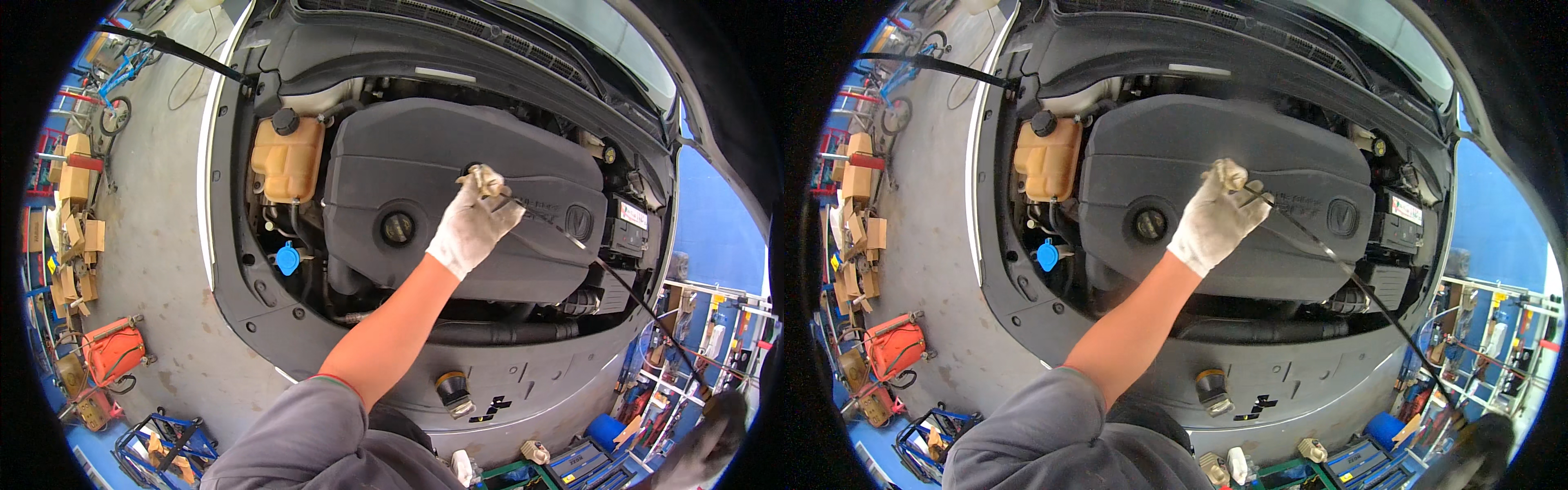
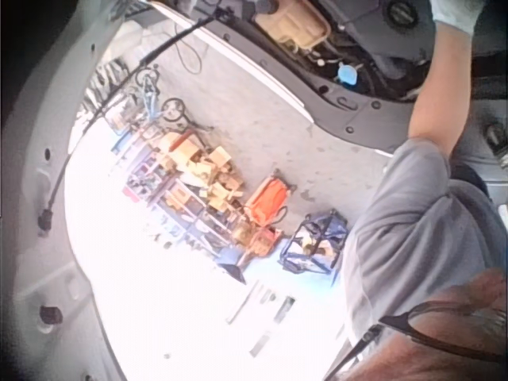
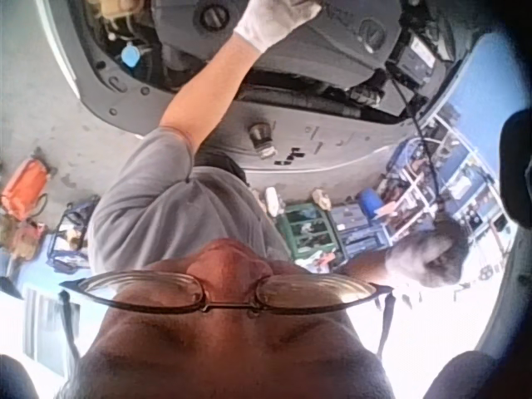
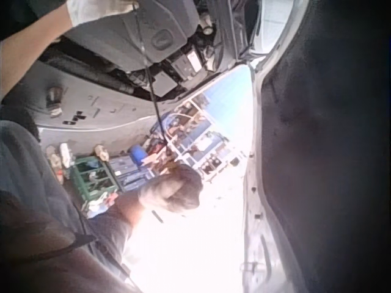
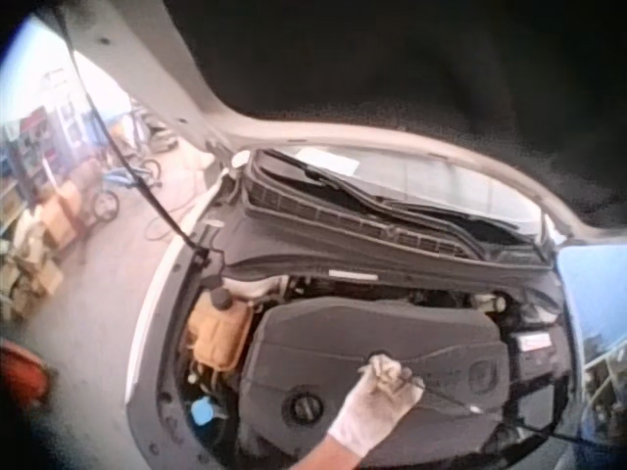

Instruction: The person checks the engine oil level using the dipstick, wipes it, reinserts it, and checks again. Then they pour new engine oil into the engine using a funnel and recheck the level with the dipstick before closing the oil cap.

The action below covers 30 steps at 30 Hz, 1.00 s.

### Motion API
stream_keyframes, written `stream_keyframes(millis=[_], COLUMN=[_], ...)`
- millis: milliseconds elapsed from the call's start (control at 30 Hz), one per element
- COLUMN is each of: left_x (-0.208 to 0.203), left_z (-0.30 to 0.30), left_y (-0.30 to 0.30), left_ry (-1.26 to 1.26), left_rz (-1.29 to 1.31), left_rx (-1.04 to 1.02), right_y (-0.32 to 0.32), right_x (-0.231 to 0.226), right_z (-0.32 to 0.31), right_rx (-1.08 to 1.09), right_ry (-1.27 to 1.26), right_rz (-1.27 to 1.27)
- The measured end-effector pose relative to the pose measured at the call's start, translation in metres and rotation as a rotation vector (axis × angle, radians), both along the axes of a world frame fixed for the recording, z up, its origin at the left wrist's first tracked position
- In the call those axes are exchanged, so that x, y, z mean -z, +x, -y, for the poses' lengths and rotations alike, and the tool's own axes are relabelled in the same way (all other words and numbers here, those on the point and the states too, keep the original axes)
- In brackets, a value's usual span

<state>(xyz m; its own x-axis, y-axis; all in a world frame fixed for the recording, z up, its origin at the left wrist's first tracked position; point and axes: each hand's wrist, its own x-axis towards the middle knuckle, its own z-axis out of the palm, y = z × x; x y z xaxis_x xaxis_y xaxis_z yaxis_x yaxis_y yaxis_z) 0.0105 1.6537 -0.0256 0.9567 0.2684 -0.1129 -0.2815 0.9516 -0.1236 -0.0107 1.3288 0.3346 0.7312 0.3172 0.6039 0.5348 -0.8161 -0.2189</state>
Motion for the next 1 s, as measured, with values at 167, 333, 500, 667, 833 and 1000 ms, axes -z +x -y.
stream_keyframes(millis=[167,333,500,667,833,1000], left_x=[0.002,0.045,0.054,0.042,0.041,0.042], left_z=[-0.003,-0.052,-0.069,-0.066,-0.069,-0.071], left_y=[-0.057,-0.088,-0.089,-0.082,-0.080,-0.081], left_ry=[0.422,1.216,1.928,2.216,2.195,2.185], left_rz=[-0.719,-1.025,-1.147,-1.257,-1.266,-1.263], left_rx=[-0.157,-0.611,-0.685,-0.759,-0.718,-0.683], right_y=[0.051,0.075,0.085,0.121,0.117,0.133], right_x=[-0.017,-0.013,0.064,0.204,0.318,0.337], right_z=[-0.080,-0.204,-0.239,-0.265,-0.297,-0.292], right_rx=[-0.010,-0.552,-0.536,-0.496,-0.336,-0.462], right_ry=[-0.537,-0.282,-0.588,-0.528,-0.602,-0.612], right_rz=[0.537,0.228,0.291,-0.290,-0.597,-0.640])
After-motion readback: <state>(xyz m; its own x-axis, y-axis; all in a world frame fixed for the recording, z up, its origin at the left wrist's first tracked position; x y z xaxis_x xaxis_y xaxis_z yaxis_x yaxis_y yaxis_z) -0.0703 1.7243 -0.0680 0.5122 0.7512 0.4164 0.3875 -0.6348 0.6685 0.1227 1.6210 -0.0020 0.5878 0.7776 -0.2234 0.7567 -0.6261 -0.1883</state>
